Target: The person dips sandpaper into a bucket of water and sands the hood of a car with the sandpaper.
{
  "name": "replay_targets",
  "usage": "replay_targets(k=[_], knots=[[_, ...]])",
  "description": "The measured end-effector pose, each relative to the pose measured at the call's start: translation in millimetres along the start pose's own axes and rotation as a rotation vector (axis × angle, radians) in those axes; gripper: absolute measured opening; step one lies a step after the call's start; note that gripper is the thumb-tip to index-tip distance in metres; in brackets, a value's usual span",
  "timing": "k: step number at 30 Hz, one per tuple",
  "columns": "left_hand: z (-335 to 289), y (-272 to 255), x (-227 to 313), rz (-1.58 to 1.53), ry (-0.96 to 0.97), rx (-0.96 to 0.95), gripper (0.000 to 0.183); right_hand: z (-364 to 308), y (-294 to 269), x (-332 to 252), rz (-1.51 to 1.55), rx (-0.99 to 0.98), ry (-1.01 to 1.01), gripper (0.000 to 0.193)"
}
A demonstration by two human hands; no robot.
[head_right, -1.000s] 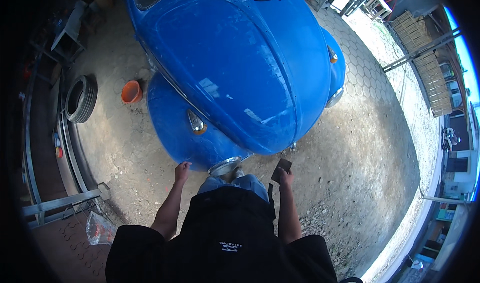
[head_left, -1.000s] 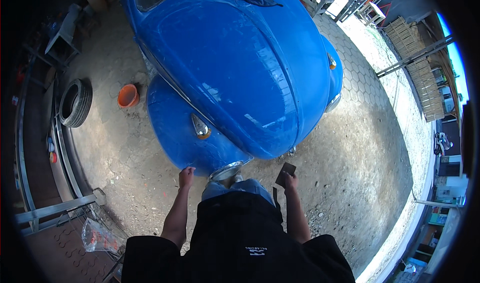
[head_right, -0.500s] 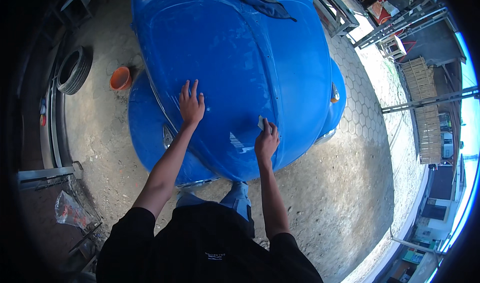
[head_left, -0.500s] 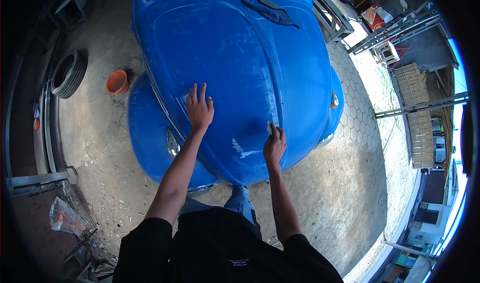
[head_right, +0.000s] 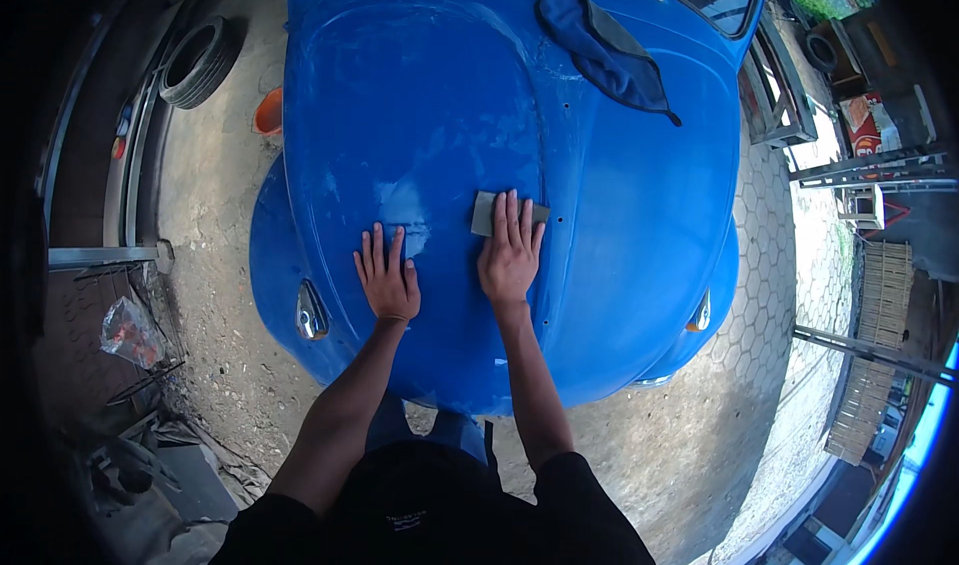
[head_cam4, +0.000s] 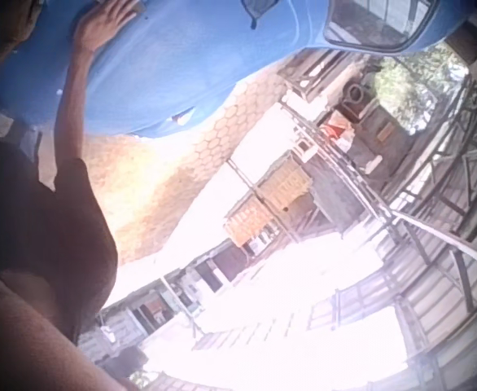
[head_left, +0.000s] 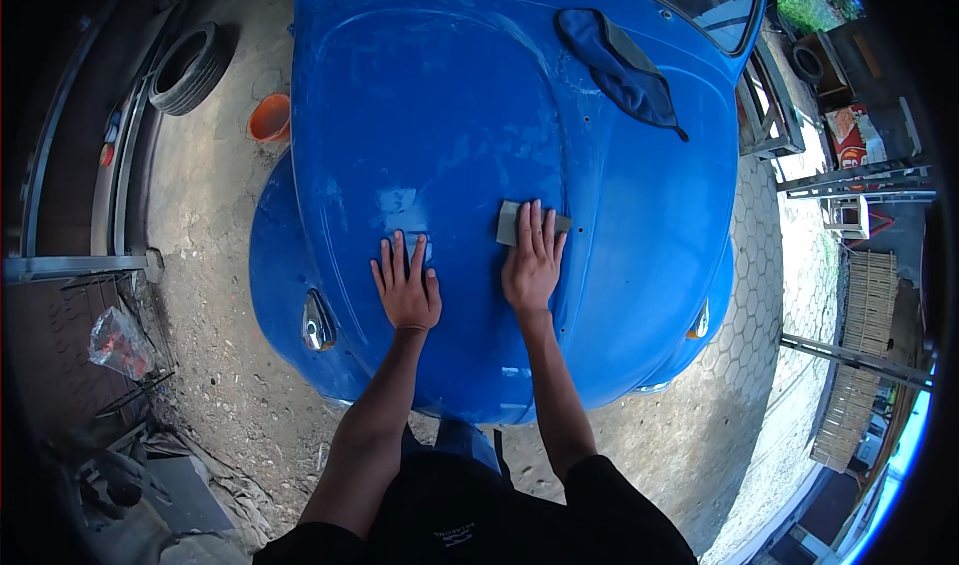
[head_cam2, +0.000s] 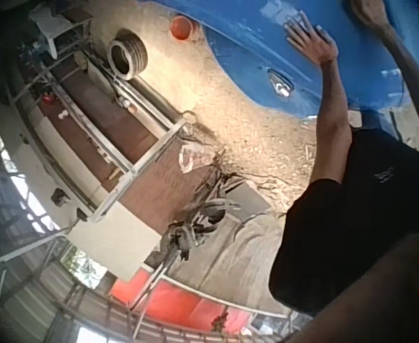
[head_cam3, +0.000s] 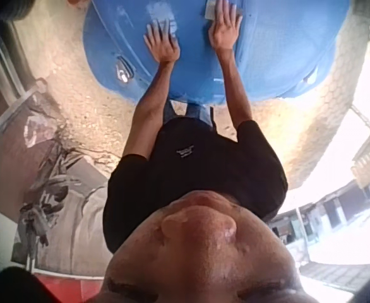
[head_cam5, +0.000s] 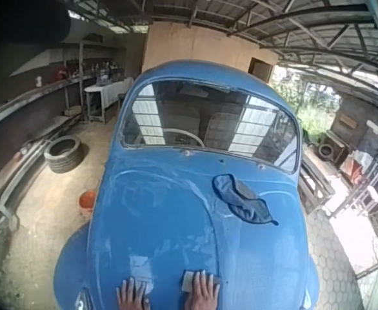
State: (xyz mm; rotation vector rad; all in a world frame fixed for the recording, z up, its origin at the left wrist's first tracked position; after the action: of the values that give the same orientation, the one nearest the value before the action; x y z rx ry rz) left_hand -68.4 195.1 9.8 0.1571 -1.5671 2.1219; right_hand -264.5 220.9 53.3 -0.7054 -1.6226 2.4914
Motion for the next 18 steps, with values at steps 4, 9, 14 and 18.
replay_targets(k=[4, 9, 14, 18], knots=[[-1, 9, 15, -0.014, 0.007, -0.037, 0.049, 192, 34, 28, -0.074, 0.148, -0.152, 0.052], [1, 12, 17, -0.015, 0.001, -0.038, 0.049, 276, 57, 26, -0.119, 0.078, -0.186, 0.053], [-2, 9, 4, -0.004, -0.014, -0.037, 0.049, 128, 20, 25, -0.040, 0.015, -0.132, 0.053], [0, 13, 13, -0.017, -0.005, -0.036, 0.049, -20, -24, 37, -0.029, -0.116, 0.037, 0.054]])
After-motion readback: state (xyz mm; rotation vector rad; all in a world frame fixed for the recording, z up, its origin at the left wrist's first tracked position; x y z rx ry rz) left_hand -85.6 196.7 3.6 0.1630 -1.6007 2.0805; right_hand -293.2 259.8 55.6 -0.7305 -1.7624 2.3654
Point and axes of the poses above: each hand's wrist, its own z-axis towards the middle knuckle, its own y-axis out of the palm, x = y × z, the point moved 2 cm from there along z, towards the middle knuckle, and after that the axes turned 5 degrees about x, right-handed, at the moved point
